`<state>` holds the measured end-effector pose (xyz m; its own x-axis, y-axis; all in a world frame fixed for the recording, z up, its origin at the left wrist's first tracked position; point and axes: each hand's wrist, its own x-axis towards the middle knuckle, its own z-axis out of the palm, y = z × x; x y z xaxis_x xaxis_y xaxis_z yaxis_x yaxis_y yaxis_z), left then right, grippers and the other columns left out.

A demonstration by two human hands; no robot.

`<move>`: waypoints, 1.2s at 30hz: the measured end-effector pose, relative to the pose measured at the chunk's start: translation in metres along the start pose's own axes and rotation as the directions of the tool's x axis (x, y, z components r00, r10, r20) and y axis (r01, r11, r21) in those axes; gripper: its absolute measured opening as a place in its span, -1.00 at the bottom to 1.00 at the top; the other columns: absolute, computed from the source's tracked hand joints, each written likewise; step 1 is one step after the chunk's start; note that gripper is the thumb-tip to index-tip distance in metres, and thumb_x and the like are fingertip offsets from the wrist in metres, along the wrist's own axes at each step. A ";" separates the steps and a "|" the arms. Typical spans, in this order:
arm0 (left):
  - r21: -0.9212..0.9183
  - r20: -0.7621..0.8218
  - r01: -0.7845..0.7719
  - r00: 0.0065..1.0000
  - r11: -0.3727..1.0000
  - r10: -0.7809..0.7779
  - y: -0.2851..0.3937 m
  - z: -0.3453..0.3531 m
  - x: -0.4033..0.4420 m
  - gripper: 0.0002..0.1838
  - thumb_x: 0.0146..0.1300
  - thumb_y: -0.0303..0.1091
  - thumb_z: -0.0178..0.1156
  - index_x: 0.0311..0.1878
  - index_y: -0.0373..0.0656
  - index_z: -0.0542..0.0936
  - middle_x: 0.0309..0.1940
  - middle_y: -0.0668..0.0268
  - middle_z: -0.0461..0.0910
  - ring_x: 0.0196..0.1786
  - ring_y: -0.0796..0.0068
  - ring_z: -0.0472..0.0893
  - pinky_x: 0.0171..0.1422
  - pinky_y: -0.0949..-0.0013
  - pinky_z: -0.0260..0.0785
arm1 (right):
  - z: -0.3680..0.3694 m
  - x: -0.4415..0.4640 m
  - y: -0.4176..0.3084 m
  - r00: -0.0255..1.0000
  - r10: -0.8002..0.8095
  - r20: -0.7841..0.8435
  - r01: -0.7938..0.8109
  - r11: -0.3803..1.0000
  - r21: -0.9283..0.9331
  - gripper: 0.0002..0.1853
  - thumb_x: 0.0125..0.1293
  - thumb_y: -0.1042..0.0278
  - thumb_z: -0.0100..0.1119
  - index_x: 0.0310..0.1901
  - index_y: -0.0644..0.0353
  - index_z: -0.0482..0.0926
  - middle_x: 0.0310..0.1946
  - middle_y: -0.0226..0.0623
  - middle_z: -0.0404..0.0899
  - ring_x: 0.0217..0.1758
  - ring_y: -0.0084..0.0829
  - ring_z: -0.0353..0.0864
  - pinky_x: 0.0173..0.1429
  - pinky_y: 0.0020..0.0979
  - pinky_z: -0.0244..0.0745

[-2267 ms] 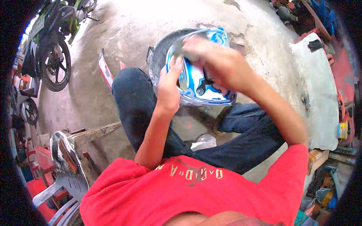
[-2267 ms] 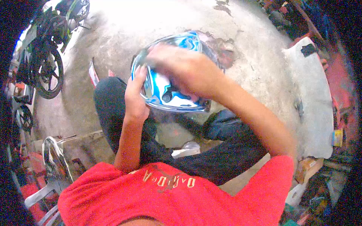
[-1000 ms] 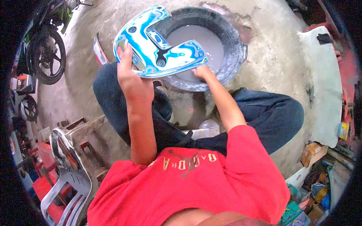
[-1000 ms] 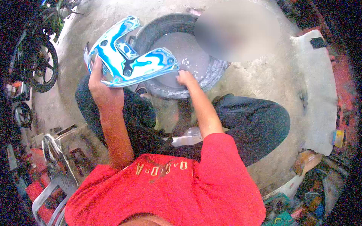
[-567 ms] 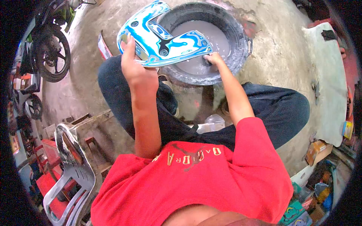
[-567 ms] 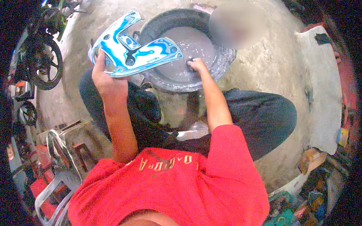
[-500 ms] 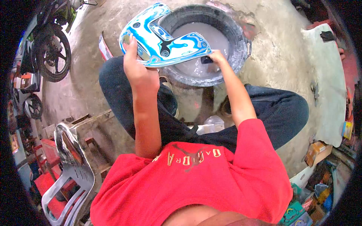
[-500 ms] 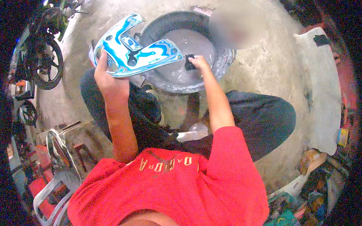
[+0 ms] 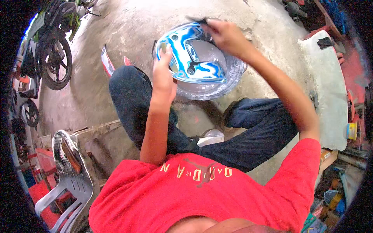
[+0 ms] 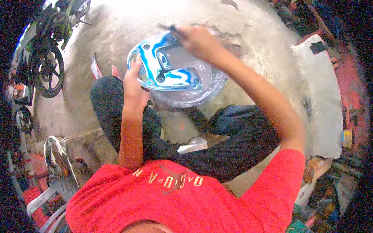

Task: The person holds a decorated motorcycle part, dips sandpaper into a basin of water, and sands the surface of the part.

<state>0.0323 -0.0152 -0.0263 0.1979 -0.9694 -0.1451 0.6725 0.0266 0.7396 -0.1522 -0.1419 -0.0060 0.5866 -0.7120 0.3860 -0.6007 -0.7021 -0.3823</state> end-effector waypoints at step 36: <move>0.163 0.076 0.104 0.990 0.981 -0.117 -0.015 0.017 -0.013 -0.60 0.50 -0.34 -0.07 0.31 -0.33 0.33 0.15 0.21 0.50 0.18 0.44 0.52 0.29 0.33 0.36 | 0.002 -0.032 -0.024 0.993 0.093 0.077 -0.100 0.992 0.083 -0.61 0.21 0.47 0.05 0.11 0.19 0.52 0.08 0.12 0.55 0.11 -0.05 0.61 0.08 -0.13 0.58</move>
<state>0.0071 -0.0067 -0.0245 0.0626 -0.9816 -0.1804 0.5646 -0.1143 0.8174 -0.1555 -0.1019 -0.0107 0.5679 -0.7729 0.2830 -0.6089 -0.6259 -0.4873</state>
